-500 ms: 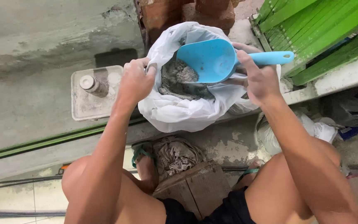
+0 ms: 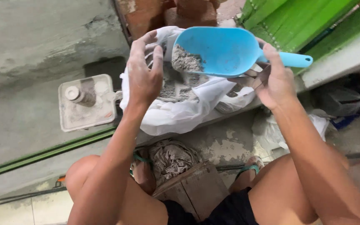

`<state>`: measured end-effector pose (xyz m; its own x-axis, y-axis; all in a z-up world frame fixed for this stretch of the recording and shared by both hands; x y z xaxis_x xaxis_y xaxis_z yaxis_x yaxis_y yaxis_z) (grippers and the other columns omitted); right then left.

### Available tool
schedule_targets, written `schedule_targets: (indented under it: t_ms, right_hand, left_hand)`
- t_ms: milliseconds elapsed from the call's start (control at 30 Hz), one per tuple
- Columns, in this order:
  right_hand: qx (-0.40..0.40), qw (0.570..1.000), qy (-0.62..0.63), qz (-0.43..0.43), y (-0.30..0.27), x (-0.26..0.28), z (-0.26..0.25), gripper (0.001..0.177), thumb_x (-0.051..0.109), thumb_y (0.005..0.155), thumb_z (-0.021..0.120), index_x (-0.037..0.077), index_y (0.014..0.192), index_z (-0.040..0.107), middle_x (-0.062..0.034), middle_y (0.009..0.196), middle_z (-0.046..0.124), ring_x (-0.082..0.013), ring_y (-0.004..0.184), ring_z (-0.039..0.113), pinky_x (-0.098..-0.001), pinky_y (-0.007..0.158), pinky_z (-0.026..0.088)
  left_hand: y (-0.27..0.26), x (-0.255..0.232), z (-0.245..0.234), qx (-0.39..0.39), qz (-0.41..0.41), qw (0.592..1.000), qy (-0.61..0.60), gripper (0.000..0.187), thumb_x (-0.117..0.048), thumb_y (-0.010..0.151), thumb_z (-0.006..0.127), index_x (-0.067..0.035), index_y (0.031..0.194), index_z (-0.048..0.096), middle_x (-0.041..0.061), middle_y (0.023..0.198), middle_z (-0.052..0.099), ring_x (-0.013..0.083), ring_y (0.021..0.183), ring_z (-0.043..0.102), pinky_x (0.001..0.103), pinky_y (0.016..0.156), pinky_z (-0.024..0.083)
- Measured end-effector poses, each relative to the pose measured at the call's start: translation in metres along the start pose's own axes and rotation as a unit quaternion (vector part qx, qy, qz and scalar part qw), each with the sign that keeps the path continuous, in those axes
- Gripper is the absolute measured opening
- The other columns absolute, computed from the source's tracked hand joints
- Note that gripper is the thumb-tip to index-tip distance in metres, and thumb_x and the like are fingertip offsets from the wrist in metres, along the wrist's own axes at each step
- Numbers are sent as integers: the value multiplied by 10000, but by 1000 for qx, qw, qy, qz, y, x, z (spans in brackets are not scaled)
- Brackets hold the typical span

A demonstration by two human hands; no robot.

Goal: Scooping cement powder from a large bag into a smaller container using a plastic scoop

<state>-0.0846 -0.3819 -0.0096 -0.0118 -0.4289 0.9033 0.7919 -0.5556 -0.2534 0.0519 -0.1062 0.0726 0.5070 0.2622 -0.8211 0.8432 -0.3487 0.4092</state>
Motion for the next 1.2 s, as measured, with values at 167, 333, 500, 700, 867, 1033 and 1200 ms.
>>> schedule_targets:
  t_ms: [167,333,500,700,867,1033,1200]
  right_hand:
    - [-41,996,77,-32,-7,22,-62,499,396,870,699,139,1294,645,-156,1160,708,-345,1111,740,-644,855,694]
    - [-115,989,85,-44,-25,49,-115,570,429,829,690,171,1336,660,-105,1115,629,-276,891,710,-579,808,716]
    - [-189,978,39,-83,-34,49,-173,438,343,905,682,114,1277,699,-73,1148,663,-244,1117,696,-551,817,767]
    - [-203,973,-109,8,-29,28,-167,324,250,1040,544,192,1335,665,-145,1221,733,-200,999,783,-267,717,745]
    - [-160,959,-210,-103,6,-14,-178,334,281,1017,671,176,1334,676,-161,1260,626,-435,1190,646,-548,752,695]
    - [-72,896,-362,-248,8,-4,-137,328,197,1083,628,83,1391,641,-145,1340,632,-374,1383,488,-547,1067,513]
    - [25,834,-440,-332,4,4,-105,323,158,1043,708,112,1362,692,-158,1452,546,-390,1344,529,-523,1065,518]
  left_hand:
    - [-6,-23,58,37,43,996,-74,365,-206,1065,447,-14,1366,518,209,1305,633,294,1201,647,396,1027,568]
    - [-31,-54,118,90,97,989,-67,345,-121,1054,504,-14,1381,482,173,1232,614,245,1006,669,341,868,598]
    - [-96,-89,218,409,-16,901,-142,532,-304,1067,424,-72,1518,263,176,902,723,192,604,688,318,524,646]
    - [-165,6,274,565,-187,801,66,950,-253,1079,448,37,1545,-328,77,593,552,141,496,544,198,412,468]
    - [-166,57,280,525,-166,814,185,1048,-473,986,533,-46,1596,-205,409,1316,555,505,1237,607,576,1101,430]
    - [-180,100,290,526,-135,809,226,979,-539,1011,501,88,1591,22,441,1388,498,502,1259,598,574,1101,439]
    - [-184,78,285,552,-109,789,247,940,-558,1020,427,152,1553,118,443,1309,557,484,1235,623,530,1063,474]
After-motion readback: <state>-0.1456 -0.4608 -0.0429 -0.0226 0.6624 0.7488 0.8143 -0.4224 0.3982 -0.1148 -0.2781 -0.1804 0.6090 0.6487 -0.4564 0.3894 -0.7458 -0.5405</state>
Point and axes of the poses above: each hand's wrist, its own y-axis towards the middle knuckle, its own z-axis out of the palm, x = y × z, the point moved 10 cm from there along y, towards the middle knuckle
